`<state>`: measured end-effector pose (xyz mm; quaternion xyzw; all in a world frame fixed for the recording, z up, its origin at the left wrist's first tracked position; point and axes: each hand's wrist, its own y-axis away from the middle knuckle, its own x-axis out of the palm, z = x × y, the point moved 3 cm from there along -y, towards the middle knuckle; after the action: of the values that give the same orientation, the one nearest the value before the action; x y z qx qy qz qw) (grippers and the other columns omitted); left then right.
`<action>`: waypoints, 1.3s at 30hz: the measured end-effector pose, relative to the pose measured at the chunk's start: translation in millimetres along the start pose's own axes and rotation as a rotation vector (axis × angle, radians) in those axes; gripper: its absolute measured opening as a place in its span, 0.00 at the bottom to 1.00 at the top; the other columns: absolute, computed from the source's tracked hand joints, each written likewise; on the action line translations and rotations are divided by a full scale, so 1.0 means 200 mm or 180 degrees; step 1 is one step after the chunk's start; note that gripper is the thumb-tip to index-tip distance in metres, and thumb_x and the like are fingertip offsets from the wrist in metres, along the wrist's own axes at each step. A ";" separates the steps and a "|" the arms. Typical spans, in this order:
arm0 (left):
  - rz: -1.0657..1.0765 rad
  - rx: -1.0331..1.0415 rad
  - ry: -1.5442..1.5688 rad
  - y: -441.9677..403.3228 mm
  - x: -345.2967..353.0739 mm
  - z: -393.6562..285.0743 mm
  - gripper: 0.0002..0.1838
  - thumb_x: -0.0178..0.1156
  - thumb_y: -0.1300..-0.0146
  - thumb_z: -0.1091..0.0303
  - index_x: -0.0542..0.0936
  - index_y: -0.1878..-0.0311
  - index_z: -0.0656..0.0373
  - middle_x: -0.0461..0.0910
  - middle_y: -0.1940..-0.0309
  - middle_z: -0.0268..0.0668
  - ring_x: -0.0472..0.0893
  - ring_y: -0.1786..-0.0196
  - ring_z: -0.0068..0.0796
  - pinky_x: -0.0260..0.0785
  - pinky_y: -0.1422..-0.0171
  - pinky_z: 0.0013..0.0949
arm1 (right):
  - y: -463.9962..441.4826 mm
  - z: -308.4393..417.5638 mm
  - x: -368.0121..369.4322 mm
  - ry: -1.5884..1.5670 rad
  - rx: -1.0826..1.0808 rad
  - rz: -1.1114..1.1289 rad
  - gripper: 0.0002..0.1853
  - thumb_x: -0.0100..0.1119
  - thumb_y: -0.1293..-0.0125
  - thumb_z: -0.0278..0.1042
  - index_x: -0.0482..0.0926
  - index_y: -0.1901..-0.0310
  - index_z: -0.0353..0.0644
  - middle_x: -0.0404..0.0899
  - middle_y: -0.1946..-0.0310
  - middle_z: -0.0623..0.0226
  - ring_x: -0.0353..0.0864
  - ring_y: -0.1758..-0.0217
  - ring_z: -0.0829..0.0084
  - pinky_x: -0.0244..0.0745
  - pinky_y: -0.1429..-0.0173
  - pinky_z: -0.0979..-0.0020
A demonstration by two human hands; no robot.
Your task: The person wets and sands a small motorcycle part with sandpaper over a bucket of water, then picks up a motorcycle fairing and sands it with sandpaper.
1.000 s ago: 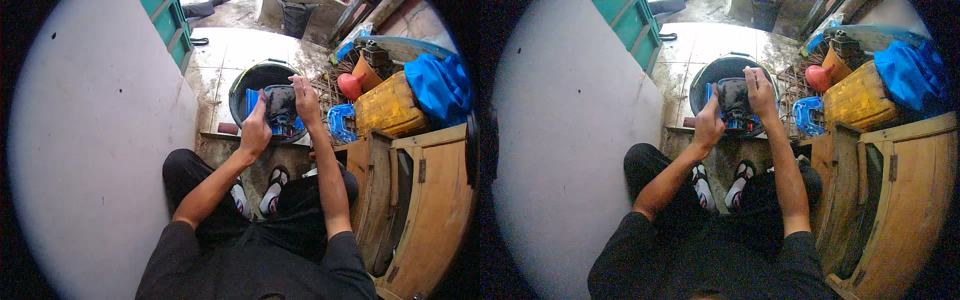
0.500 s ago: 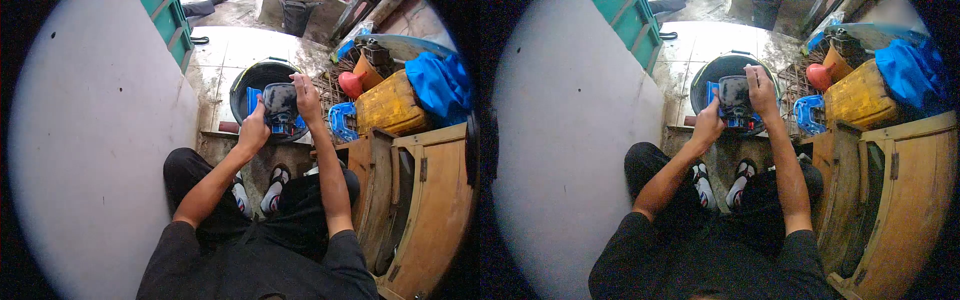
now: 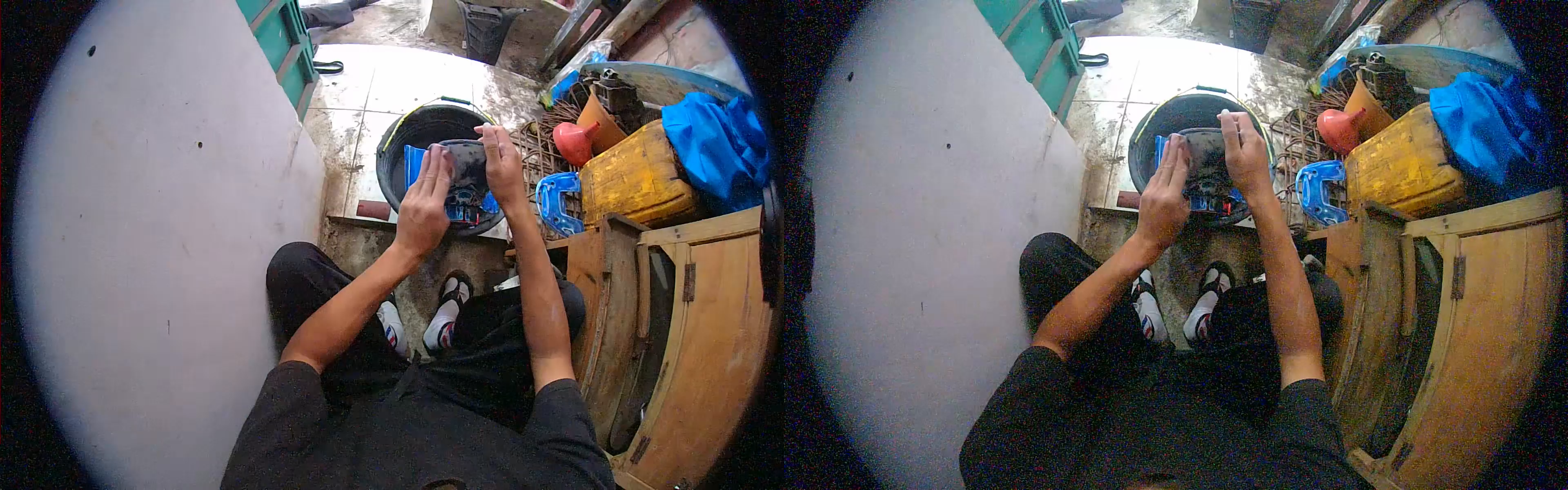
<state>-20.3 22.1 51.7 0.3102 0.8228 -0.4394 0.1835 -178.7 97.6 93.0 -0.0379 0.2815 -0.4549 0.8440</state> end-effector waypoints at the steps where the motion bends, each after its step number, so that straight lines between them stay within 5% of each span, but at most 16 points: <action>1: 0.0071 0.0112 -0.0133 -0.01 -0.01 -0.02 0.38 0.51 0.45 0.85 0.62 0.27 0.73 0.60 0.26 0.61 0.64 0.24 0.56 0.65 0.26 0.46 | 0.00 0.00 0.00 -0.0057 -0.0087 -0.0049 0.22 0.47 0.21 0.51 0.79 0.52 0.37 0.84 0.63 0.52 0.84 0.59 0.58 0.76 0.51 0.63; 16: -0.0059 0.0169 -0.0379 0.00 0.01 -0.08 0.32 0.50 0.38 0.80 0.69 0.27 0.63 0.63 0.24 0.48 0.63 0.22 0.51 0.65 0.26 0.45 | 0.01 0.01 0.00 -0.0049 -0.0135 -0.0102 0.23 0.47 0.21 0.53 0.79 0.53 0.37 0.83 0.65 0.53 0.83 0.62 0.62 0.75 0.53 0.64; 24: -0.0052 0.0079 -0.0258 0.00 0.01 -0.07 0.35 0.51 0.43 0.84 0.70 0.28 0.62 0.62 0.23 0.48 0.61 0.21 0.51 0.63 0.25 0.46 | 0.01 0.03 -0.01 -0.0058 -0.0156 -0.0100 0.23 0.48 0.21 0.52 0.79 0.53 0.36 0.83 0.65 0.51 0.84 0.61 0.60 0.75 0.54 0.63; 26: 0.0037 0.0261 -0.0213 0.02 0.03 -0.08 0.37 0.49 0.44 0.86 0.69 0.27 0.63 0.61 0.23 0.49 0.60 0.21 0.52 0.62 0.24 0.47 | 0.00 0.02 -0.01 0.0091 0.0163 0.0158 0.22 0.44 0.20 0.48 0.80 0.47 0.38 0.85 0.56 0.56 0.83 0.51 0.65 0.74 0.44 0.67; 29: 0.0088 0.0399 -0.0128 -0.01 0.01 -0.06 0.38 0.46 0.45 0.88 0.67 0.26 0.64 0.60 0.23 0.50 0.59 0.21 0.54 0.60 0.23 0.48 | 0.00 0.02 0.00 0.0121 0.0030 0.0114 0.22 0.44 0.20 0.48 0.80 0.47 0.37 0.85 0.56 0.57 0.83 0.52 0.66 0.74 0.44 0.67; 31: -0.0242 -0.0109 -0.0085 -0.04 0.00 -0.03 0.36 0.49 0.43 0.84 0.70 0.27 0.62 0.61 0.23 0.48 0.59 0.21 0.53 0.62 0.24 0.45 | 0.01 0.02 -0.01 0.0071 0.0083 0.0133 0.22 0.44 0.20 0.48 0.80 0.47 0.37 0.85 0.56 0.57 0.83 0.52 0.66 0.74 0.44 0.67; 36: 0.0245 0.0484 -0.0059 0.03 0.02 -0.10 0.39 0.47 0.45 0.88 0.66 0.25 0.62 0.60 0.23 0.50 0.58 0.22 0.57 0.57 0.21 0.48 | 0.00 0.00 0.01 0.0084 0.0008 0.0133 0.22 0.44 0.20 0.48 0.80 0.47 0.37 0.85 0.56 0.57 0.82 0.53 0.67 0.74 0.45 0.67; 39: -0.0078 -0.0100 0.0225 -0.01 0.00 -0.06 0.39 0.46 0.45 0.88 0.66 0.25 0.63 0.60 0.23 0.50 0.58 0.21 0.56 0.58 0.22 0.48 | 0.01 -0.02 0.01 0.0042 0.0069 0.0127 0.22 0.45 0.20 0.48 0.80 0.47 0.37 0.85 0.57 0.57 0.82 0.53 0.67 0.74 0.45 0.68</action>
<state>-22.4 30.5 60.0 0.3126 0.8393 -0.4174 0.1538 -178.9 98.0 89.4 -0.0201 0.2829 -0.4412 0.8514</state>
